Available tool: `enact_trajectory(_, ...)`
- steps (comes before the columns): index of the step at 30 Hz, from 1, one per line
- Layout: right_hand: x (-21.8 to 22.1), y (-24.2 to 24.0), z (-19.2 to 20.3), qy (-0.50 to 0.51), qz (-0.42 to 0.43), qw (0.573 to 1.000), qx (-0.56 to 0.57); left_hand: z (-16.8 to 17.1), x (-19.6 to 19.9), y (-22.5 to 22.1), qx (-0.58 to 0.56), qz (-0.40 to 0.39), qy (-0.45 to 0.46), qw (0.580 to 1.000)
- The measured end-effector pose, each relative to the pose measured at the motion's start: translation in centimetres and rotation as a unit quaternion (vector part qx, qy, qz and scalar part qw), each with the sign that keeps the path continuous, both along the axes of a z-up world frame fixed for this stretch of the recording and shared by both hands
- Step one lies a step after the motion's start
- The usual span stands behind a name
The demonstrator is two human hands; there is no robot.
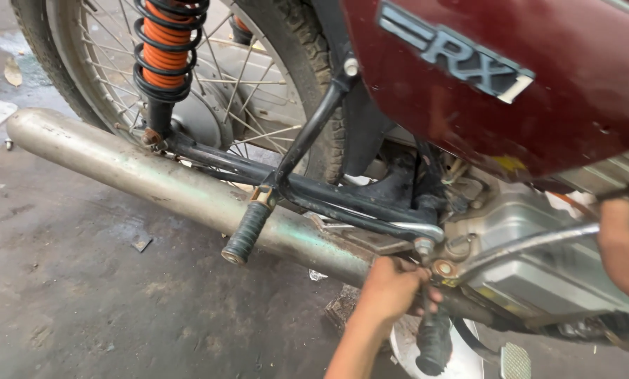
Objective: Draining oil from a motorcycle engine and performing maintenance on the engine casing.
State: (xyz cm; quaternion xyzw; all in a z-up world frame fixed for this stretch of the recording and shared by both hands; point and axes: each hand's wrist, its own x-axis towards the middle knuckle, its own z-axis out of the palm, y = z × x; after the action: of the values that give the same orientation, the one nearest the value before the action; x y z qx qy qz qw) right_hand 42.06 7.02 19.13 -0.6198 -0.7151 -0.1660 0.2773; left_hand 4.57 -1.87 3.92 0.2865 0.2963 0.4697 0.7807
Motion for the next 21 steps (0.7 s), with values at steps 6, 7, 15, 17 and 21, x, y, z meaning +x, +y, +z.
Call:
enact_trajectory(6, -13.2, -6.3, 3.3, 0.014, -0.015, 1.000, 0.010, 5.3, -2.1, -2.2, 0.092, 0.048, 0.146, 0.984)
enact_trajectory(7, -13.9, -6.7, 3.6, 0.018, -0.024, 0.999, 0.011, 7.0, -3.0, -2.8, 0.088, 0.052, 0.176, 0.979)
enact_trajectory(15, -14.9, -8.1, 4.5, 0.047, -0.068, 0.997, 0.004, 1.4, 0.2, -4.1, 0.095, 0.131, 0.284, 0.945)
enact_trajectory(17, -14.8, -8.1, 4.5, -0.008, -0.089, 0.996, 0.015, -1.0, 2.9, -4.3, 0.057, 0.199, 0.098, 0.973)
enact_trajectory(21, -16.8, -9.7, 6.5, -0.084, -0.163, 0.983, 0.013, -4.0, 6.1, -2.8, 0.103, 0.277, 0.022, 0.955)
